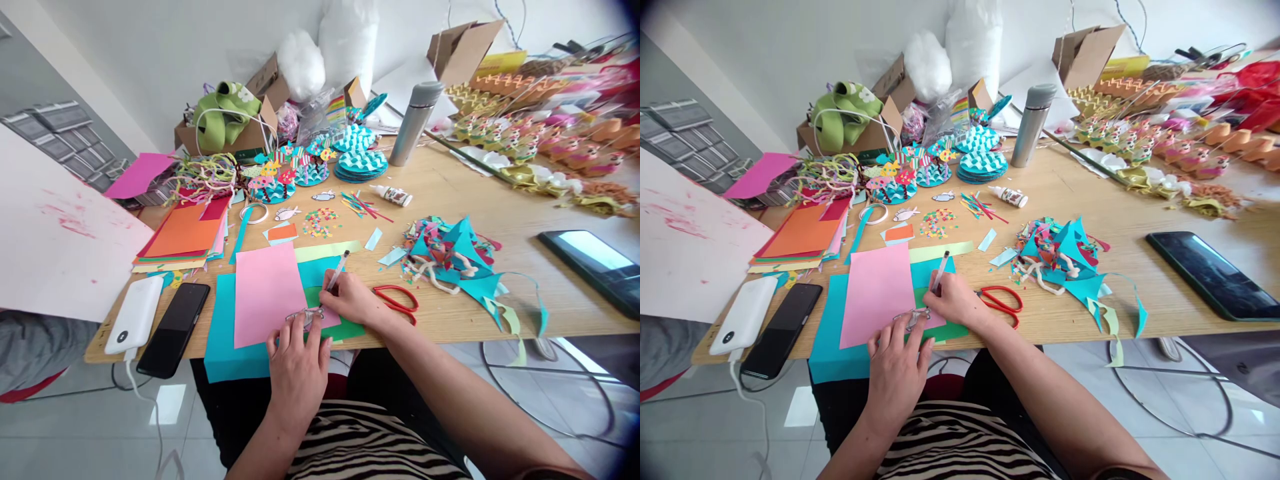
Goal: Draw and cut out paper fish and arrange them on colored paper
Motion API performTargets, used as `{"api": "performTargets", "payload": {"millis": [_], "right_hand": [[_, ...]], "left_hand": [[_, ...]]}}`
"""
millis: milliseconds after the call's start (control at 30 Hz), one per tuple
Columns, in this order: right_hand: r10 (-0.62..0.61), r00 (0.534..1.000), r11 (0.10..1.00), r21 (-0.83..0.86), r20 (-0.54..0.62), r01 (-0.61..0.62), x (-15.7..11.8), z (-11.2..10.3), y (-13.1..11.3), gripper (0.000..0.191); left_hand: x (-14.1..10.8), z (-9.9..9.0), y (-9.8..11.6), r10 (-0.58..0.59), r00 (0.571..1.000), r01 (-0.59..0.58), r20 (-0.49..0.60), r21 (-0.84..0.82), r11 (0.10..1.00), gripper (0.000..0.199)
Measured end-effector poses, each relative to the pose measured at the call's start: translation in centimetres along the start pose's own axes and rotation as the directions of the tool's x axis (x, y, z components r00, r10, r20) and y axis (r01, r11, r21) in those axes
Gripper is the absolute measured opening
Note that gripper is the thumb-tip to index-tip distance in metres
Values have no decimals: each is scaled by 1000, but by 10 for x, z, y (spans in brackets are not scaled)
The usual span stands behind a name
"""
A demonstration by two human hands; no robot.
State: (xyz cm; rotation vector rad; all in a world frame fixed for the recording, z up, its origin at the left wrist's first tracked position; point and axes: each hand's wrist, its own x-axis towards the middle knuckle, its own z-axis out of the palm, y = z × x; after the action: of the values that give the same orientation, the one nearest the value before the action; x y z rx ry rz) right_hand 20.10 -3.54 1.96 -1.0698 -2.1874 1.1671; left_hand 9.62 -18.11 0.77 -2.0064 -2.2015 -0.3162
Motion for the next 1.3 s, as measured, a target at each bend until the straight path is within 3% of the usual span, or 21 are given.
{"api": "performTargets", "payload": {"millis": [400,1067,1300], "right_hand": [[38,999,998,-41,-19,-39,-12,-2,-6,9],[28,987,999,-19,-161,-32,-29,4,-2,11],[89,974,996,42,-210,-82,-38,9,3,12]], "left_hand": [[0,-1,0,3,1000,-3,6,-13,1000,36],[1,-3,-1,0,1000,0,8,-10,1000,36],[1,-2,-1,7,1000,-7,-15,-16,1000,34]]}}
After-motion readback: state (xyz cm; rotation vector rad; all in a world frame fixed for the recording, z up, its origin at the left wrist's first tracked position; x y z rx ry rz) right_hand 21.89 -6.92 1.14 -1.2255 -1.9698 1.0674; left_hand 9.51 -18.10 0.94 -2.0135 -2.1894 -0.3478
